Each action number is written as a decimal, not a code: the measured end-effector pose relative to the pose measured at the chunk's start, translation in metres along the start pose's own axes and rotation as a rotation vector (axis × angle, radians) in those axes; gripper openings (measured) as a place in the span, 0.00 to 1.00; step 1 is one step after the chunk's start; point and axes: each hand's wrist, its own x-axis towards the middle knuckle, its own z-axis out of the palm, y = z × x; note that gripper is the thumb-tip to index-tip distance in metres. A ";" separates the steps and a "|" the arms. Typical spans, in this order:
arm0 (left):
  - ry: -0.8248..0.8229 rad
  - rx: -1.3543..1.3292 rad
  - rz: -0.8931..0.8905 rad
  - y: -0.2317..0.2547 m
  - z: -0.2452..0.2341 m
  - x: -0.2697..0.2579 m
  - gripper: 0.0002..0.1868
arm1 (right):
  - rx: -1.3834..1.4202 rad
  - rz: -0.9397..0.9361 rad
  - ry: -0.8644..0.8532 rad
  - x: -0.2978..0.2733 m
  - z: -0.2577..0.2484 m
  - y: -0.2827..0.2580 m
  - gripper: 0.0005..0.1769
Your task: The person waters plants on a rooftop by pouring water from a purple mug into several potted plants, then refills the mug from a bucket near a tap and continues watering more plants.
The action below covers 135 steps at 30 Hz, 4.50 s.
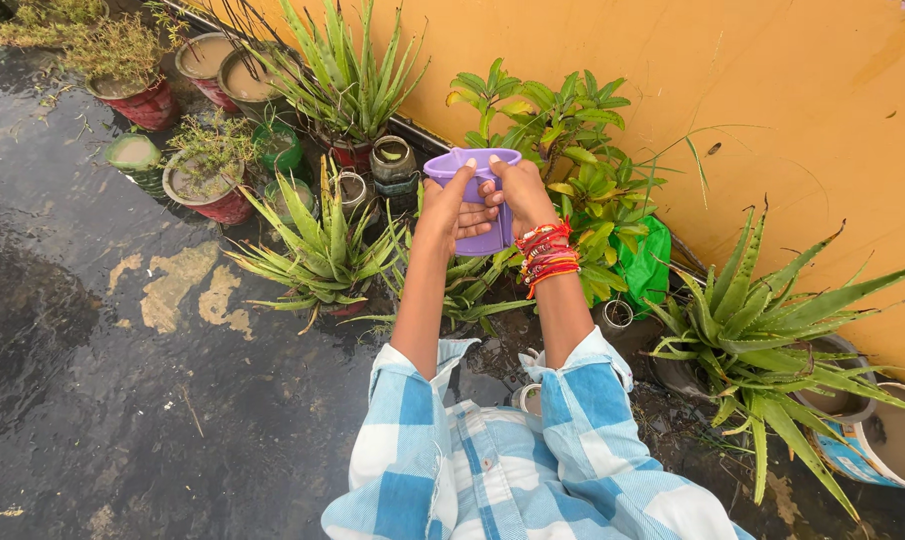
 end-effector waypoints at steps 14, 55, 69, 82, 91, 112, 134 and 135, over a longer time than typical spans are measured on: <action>0.008 0.023 -0.035 0.001 -0.009 -0.013 0.26 | 0.007 0.015 0.020 -0.011 0.009 0.008 0.09; -0.012 0.062 -0.035 0.010 -0.001 -0.019 0.29 | 0.076 0.007 -0.002 -0.024 0.003 -0.004 0.09; -0.031 0.079 0.007 0.017 -0.004 -0.018 0.23 | 0.050 -0.024 -0.042 -0.014 0.006 -0.006 0.08; -0.058 0.091 0.100 0.025 -0.007 -0.012 0.29 | 0.025 -0.009 -0.099 -0.005 0.007 -0.018 0.07; -0.010 0.129 0.110 0.030 -0.007 -0.008 0.33 | 0.093 0.038 -0.182 0.006 0.004 -0.019 0.08; 0.015 0.097 0.095 0.012 -0.019 -0.011 0.35 | 0.035 0.055 -0.154 -0.004 0.008 -0.005 0.06; 0.018 0.104 0.099 0.016 -0.021 -0.010 0.33 | 0.033 0.055 -0.147 -0.004 0.013 -0.007 0.07; 0.015 0.095 0.104 0.016 -0.021 -0.010 0.33 | 0.036 0.058 -0.146 -0.003 0.013 -0.006 0.07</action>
